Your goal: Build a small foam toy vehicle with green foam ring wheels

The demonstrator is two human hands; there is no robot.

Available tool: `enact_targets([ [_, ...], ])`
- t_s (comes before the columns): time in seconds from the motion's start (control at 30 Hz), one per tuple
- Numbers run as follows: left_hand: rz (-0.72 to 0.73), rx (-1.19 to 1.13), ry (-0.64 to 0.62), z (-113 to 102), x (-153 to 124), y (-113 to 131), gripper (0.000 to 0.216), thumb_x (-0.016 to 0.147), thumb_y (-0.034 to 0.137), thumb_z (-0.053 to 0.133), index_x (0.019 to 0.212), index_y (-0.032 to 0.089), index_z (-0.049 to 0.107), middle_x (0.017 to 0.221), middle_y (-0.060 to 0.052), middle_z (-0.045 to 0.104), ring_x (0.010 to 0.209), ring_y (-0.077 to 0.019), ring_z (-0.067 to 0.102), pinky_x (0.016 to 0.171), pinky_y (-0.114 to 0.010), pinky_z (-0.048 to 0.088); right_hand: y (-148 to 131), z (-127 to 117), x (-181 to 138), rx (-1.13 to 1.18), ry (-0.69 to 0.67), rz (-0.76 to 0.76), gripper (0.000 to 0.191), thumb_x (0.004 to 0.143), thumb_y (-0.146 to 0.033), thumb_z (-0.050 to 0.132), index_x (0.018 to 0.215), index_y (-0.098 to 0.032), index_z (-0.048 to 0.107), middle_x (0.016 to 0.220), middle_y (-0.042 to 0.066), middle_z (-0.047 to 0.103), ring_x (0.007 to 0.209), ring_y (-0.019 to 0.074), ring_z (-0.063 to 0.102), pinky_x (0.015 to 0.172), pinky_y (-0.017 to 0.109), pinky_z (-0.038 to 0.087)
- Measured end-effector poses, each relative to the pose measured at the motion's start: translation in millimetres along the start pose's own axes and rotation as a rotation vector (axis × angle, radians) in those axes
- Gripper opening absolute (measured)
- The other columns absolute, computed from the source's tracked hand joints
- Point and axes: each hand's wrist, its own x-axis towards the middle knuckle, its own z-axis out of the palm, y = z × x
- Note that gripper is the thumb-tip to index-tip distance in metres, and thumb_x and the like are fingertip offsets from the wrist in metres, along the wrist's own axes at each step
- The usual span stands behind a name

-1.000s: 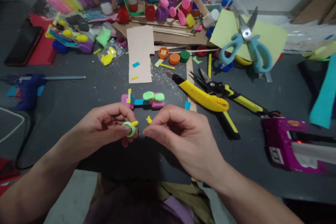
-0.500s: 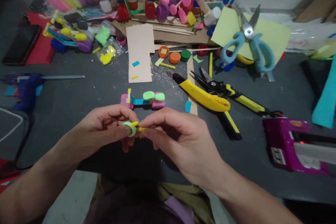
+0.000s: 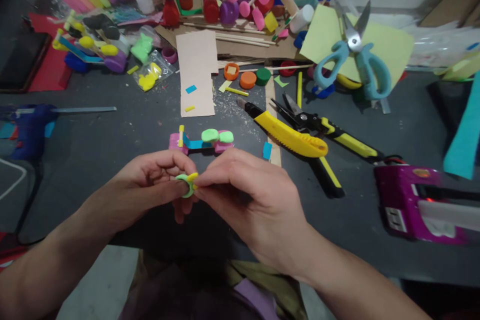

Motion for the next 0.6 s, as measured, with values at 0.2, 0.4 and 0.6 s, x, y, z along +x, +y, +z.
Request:
enact_targets([
  [0.2,0.009,0.015,0.001,0.0,-0.5,0.2,0.014,0.088,0.027,0.073,0.092,0.016,0.066,0.071,0.001,0.067,0.064,-0.0097,0.065,0.059,-0.019,0.056,0.0,-1.0,0.1,-0.013,-0.012,-0.017,0.012,0.088,-0.013,0.071,0.087,-0.025,0.073,0.077,0.001,0.070,0.070,0.0150,0.065,0.061,0.031,0.051],
  [0.4,0.013,0.020,-0.017,-1.2,0.0,0.1,0.012,0.088,0.027,0.072,0.092,0.017,0.066,0.073,0.002,0.067,0.065,-0.0088,0.064,0.060,-0.018,0.056,1.1,-0.1,-0.4,0.013,-0.003,0.016,0.011,0.087,-0.014,0.072,0.086,-0.025,0.071,0.077,0.000,0.068,0.069,0.0140,0.063,0.061,0.030,0.049],
  [0.6,-0.002,0.040,-0.011,-0.2,-0.9,1.6,0.015,0.087,0.028,0.074,0.091,0.016,0.065,0.072,0.001,0.067,0.064,-0.0091,0.064,0.060,-0.018,0.054,1.7,0.7,-1.9,0.033,-0.001,0.057,0.009,0.087,-0.017,0.074,0.084,-0.025,0.070,0.075,-0.001,0.068,0.067,0.0149,0.063,0.060,0.031,0.049],
])
